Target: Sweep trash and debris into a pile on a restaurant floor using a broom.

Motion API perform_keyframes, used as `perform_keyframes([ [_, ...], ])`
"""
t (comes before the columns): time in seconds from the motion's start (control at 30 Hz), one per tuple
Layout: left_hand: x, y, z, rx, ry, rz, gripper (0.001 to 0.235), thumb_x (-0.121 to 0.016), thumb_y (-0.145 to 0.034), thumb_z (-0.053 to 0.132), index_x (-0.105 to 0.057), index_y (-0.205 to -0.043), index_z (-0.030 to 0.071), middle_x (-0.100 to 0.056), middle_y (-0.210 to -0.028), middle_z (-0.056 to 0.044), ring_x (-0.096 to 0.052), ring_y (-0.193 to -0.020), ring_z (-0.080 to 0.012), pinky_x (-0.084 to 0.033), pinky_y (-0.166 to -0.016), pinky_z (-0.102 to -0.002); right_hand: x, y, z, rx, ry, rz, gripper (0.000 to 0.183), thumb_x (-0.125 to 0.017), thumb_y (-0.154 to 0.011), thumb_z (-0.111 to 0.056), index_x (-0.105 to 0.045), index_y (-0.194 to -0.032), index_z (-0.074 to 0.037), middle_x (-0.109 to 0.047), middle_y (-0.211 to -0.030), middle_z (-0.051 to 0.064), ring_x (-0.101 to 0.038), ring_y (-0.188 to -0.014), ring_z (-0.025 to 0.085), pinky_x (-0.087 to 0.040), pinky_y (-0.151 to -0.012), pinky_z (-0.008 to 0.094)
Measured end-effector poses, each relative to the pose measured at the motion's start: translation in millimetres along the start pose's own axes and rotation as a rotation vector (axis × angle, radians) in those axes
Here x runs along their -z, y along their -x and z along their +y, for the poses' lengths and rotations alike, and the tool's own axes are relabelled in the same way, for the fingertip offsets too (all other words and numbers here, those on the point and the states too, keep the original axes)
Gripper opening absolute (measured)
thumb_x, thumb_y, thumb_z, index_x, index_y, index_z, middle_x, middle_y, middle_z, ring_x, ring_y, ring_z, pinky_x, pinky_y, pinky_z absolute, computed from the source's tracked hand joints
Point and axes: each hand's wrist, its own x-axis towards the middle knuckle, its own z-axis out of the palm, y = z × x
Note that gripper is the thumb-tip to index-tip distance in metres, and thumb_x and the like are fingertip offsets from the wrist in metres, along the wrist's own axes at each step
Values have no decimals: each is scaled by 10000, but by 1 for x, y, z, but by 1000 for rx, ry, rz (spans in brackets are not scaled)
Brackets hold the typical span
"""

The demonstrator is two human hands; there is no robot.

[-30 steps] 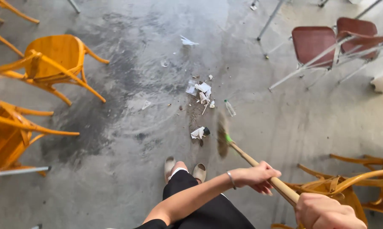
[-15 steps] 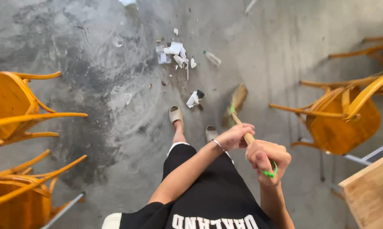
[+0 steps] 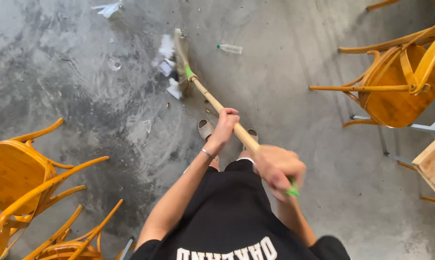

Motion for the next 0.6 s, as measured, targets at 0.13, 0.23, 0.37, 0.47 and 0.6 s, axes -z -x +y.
perform_keyframes([
  [0.13,-35,43,49,80,-25,-148,428,-589,-965,314,-450,-1321,122,-539,-1029,-19,-519,-876,-103,-481,-771,-262,14,-3,-57,-29,39,-61,546,-556,-1038,-287,-372,-565,-87,-455,-524,24,-440,-458,186,-422,-528,373],
  [0.23,-76,71,71,160,149,-362,528,-580,-1005,373,-332,-1395,119,-527,-1023,-32,-534,-883,-114,-501,-775,-323,21,-4,-95,21,120,-144,540,-521,-1041,-294,-413,-538,-129,-471,-457,-3,-442,-377,157,-451,-457,348],
  [0.37,-109,97,89,397,239,-590,517,-529,-1015,367,-272,-1402,140,-692,-1083,-74,-631,-1008,-146,-520,-856,-330,4,-6,-116,63,158,-84,531,-472,-1065,-292,-424,-567,-111,-506,-479,-5,-476,-368,116,-503,-448,296],
  [0.47,-118,103,64,429,337,-632,469,-512,-1039,349,-313,-1408,139,-681,-1124,-66,-648,-1075,-166,-524,-894,-342,-10,0,-98,56,265,-53,470,-503,-1017,-210,-449,-566,-89,-504,-483,3,-455,-373,114,-516,-441,307],
  [0.6,-106,95,21,495,441,-545,357,-509,-1043,321,-451,-1353,154,-635,-1124,-42,-674,-1053,-199,-552,-901,-378,-42,12,-56,-83,403,129,314,-558,-898,-91,-443,-611,-34,-470,-514,20,-464,-437,160,-495,-487,332],
])
